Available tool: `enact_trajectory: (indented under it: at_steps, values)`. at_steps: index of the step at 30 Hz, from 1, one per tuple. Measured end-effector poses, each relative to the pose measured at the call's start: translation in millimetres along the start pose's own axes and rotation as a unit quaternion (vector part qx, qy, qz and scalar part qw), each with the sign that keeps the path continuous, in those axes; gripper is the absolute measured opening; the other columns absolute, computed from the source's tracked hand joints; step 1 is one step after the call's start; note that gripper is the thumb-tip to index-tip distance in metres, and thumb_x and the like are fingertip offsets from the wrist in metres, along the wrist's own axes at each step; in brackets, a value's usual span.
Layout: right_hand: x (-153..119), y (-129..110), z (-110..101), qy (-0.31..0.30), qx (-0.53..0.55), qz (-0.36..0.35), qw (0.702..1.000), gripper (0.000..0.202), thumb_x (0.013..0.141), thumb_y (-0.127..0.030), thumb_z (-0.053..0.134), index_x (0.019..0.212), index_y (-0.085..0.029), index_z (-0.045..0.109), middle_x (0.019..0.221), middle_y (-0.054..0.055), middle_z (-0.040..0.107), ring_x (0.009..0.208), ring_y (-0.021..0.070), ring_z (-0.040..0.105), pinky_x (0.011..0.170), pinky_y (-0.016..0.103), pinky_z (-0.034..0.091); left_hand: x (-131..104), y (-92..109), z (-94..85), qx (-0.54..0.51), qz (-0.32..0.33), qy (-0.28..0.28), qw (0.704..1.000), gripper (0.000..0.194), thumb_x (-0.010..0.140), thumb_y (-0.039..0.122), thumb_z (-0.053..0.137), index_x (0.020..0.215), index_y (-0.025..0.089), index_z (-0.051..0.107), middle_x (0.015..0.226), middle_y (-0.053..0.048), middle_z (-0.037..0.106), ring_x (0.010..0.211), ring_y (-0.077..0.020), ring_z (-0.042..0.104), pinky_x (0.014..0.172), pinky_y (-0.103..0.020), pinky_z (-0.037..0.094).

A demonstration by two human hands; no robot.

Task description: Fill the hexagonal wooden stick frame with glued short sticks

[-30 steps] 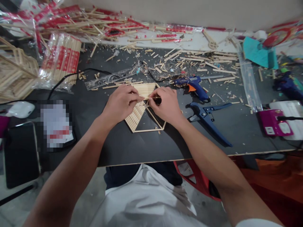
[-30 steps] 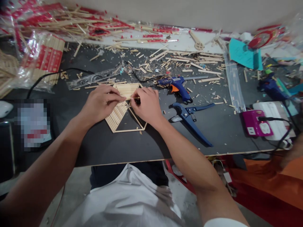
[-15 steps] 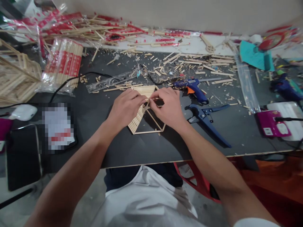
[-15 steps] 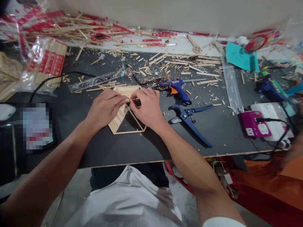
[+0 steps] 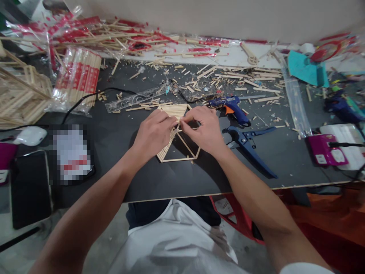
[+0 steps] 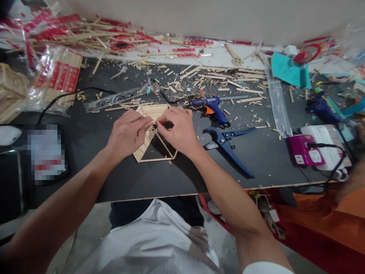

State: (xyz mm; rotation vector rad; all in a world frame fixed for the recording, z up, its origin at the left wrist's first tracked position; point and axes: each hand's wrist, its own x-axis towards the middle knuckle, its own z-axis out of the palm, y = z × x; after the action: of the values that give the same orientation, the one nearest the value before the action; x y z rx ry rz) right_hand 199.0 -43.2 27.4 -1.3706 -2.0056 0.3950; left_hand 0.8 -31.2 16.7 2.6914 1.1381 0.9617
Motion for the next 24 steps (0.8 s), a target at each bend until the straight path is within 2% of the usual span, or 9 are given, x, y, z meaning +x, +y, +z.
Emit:
enact_trajectory:
  at_steps: [7, 11, 14, 16, 18, 20, 22, 23, 24]
  values:
    - [-0.1, -2.6, 1.4, -0.010, -0.013, 0.017, 1.000, 0.015, 0.091, -0.031, 0.062, 0.078, -0.024, 0.065, 0.090, 0.001, 0.074, 0.095, 0.0217, 0.064, 0.092, 0.039, 0.039, -1.2, 0.9, 1.4, 0.004, -0.019, -0.006, 1.000, 0.034, 0.106, 0.025, 0.045, 0.088, 0.019, 0.073, 0.079, -0.007, 0.066, 0.081, -0.0209, 0.061, 0.077, -0.035, 0.050]
    - [-0.8, -6.0, -5.9, 0.001, -0.016, 0.023, 1.000, 0.015, 0.093, -0.034, 0.061, 0.087, -0.024, 0.070, 0.096, 0.004, 0.076, 0.100, 0.0245, 0.067, 0.095, 0.042, 0.043, -2.3, -0.6, 3.3, -0.001, -0.004, -0.003, 1.000, 0.033, 0.106, 0.024, 0.047, 0.091, 0.018, 0.075, 0.078, -0.007, 0.068, 0.081, -0.0201, 0.062, 0.075, -0.033, 0.050]
    - [-8.2, -6.0, -37.1, 0.033, -0.013, 0.029, 0.999, 0.021, 0.093, -0.040, 0.062, 0.103, -0.024, 0.072, 0.117, 0.009, 0.075, 0.116, 0.0283, 0.066, 0.104, 0.046, 0.046, -3.7, -3.4, 3.1, -0.014, 0.000, 0.009, 1.000, 0.030, 0.106, 0.024, 0.049, 0.094, 0.017, 0.076, 0.080, -0.007, 0.070, 0.081, -0.0196, 0.064, 0.076, -0.032, 0.051]
    - [-22.0, 0.0, -69.0, 0.066, -0.045, 0.068, 0.994, 0.027, 0.093, -0.042, 0.062, 0.113, -0.026, 0.072, 0.125, 0.011, 0.072, 0.122, 0.0316, 0.065, 0.109, 0.051, 0.046, -4.6, -5.8, 2.2, -0.019, 0.002, 0.025, 1.000, 0.028, 0.105, 0.025, 0.052, 0.096, 0.016, 0.077, 0.080, -0.007, 0.072, 0.080, -0.0192, 0.065, 0.076, -0.032, 0.052]
    - [-44.0, 14.0, -102.6, 0.071, -0.097, 0.121, 0.985, 0.032, 0.095, -0.045, 0.060, 0.119, -0.028, 0.071, 0.128, 0.014, 0.071, 0.126, 0.0341, 0.064, 0.112, 0.052, 0.045, -4.9, -7.7, 0.9, -0.023, 0.002, 0.042, 0.999, 0.025, 0.104, 0.024, 0.055, 0.097, 0.015, 0.078, 0.080, -0.006, 0.074, 0.079, -0.0186, 0.066, 0.075, -0.031, 0.053]
    - [-71.2, 35.7, -131.0, 0.033, -0.150, 0.183, 0.971, 0.038, 0.095, -0.052, 0.061, 0.127, -0.033, 0.069, 0.132, 0.018, 0.069, 0.130, 0.0354, 0.062, 0.113, 0.048, 0.044, -4.5, -8.4, -0.4, -0.028, 0.000, 0.054, 0.998, 0.023, 0.103, 0.023, 0.058, 0.097, 0.016, 0.079, 0.081, -0.006, 0.076, 0.080, -0.0182, 0.068, 0.077, -0.031, 0.054]
    - [-97.9, 60.8, -149.9, -0.032, -0.182, 0.230, 0.956, 0.055, 0.093, -0.061, 0.061, 0.141, -0.035, 0.061, 0.145, 0.022, 0.060, 0.141, 0.0367, 0.054, 0.117, 0.046, 0.040, -3.8, -7.9, -1.3, -0.036, -0.002, 0.056, 0.998, 0.021, 0.103, 0.023, 0.060, 0.096, 0.016, 0.079, 0.083, -0.005, 0.077, 0.080, -0.0182, 0.069, 0.078, -0.031, 0.055]
    - [-109.4, 72.7, -155.7, -0.082, -0.184, 0.240, 0.950, 0.071, 0.089, -0.068, 0.063, 0.150, -0.032, 0.053, 0.154, 0.022, 0.053, 0.147, 0.0387, 0.047, 0.121, 0.048, 0.037, -3.4, -7.5, -1.6, -0.040, -0.003, 0.056, 0.998, 0.021, 0.103, 0.024, 0.060, 0.095, 0.017, 0.079, 0.083, -0.006, 0.077, 0.081, -0.0183, 0.069, 0.078, -0.031, 0.055]
    - [-118.9, 83.3, -159.2, -0.100, -0.184, 0.236, 0.949, 0.089, 0.084, -0.073, 0.064, 0.155, -0.024, 0.047, 0.158, 0.022, 0.049, 0.150, 0.0433, 0.042, 0.124, 0.057, 0.035, -3.2, -7.1, -1.8, -0.043, -0.006, 0.054, 0.998, 0.022, 0.103, 0.025, 0.060, 0.095, 0.017, 0.079, 0.083, -0.006, 0.078, 0.081, -0.0184, 0.070, 0.078, -0.031, 0.055]
